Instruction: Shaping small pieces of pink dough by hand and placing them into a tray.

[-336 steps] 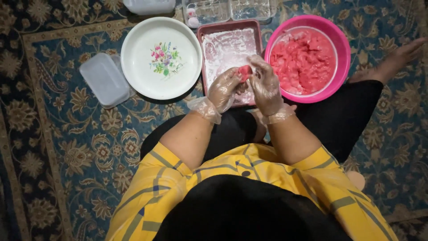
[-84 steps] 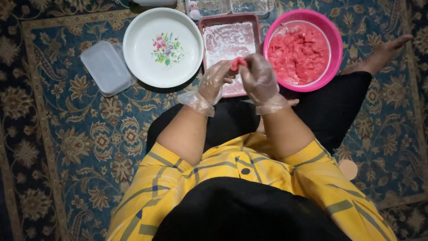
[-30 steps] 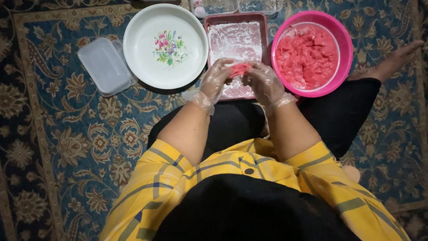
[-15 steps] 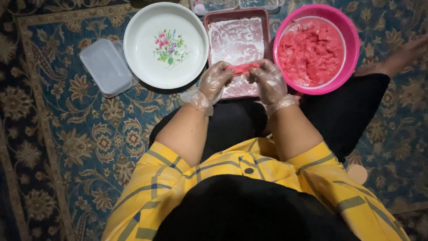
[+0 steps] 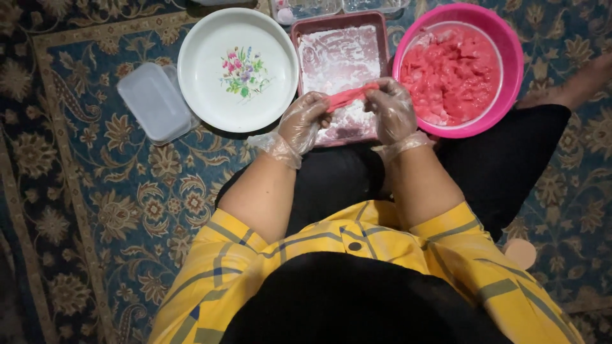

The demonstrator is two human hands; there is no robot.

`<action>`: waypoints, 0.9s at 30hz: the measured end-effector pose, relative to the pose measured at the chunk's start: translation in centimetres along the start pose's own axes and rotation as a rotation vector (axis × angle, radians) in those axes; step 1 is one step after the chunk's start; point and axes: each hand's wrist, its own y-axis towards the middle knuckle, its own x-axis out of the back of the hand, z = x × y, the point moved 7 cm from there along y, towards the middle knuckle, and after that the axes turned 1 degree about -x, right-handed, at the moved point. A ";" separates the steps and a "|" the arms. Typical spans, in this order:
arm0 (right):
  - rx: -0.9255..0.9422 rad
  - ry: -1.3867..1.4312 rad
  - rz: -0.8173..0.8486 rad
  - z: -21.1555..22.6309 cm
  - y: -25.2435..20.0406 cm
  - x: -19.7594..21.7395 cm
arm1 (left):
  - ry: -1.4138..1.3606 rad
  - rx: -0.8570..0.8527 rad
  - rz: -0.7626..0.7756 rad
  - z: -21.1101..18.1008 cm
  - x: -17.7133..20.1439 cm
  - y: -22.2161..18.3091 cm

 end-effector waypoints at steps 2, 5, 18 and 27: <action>0.111 -0.081 0.004 1.4 -0.5 -0.5 | 0.025 -0.040 -0.034 0.3 0.6 0.3; 0.504 -0.634 0.054 4.4 -2.2 -3.5 | 0.167 -0.128 -0.076 1.4 1.7 1.3; 0.640 -0.879 0.274 6.7 -6.5 -10.2 | 0.423 -0.336 -0.101 -1.4 -1.2 -0.2; -0.063 -0.812 0.197 2.1 -2.7 -5.4 | 0.264 -0.176 -0.107 -1.3 -3.1 -1.0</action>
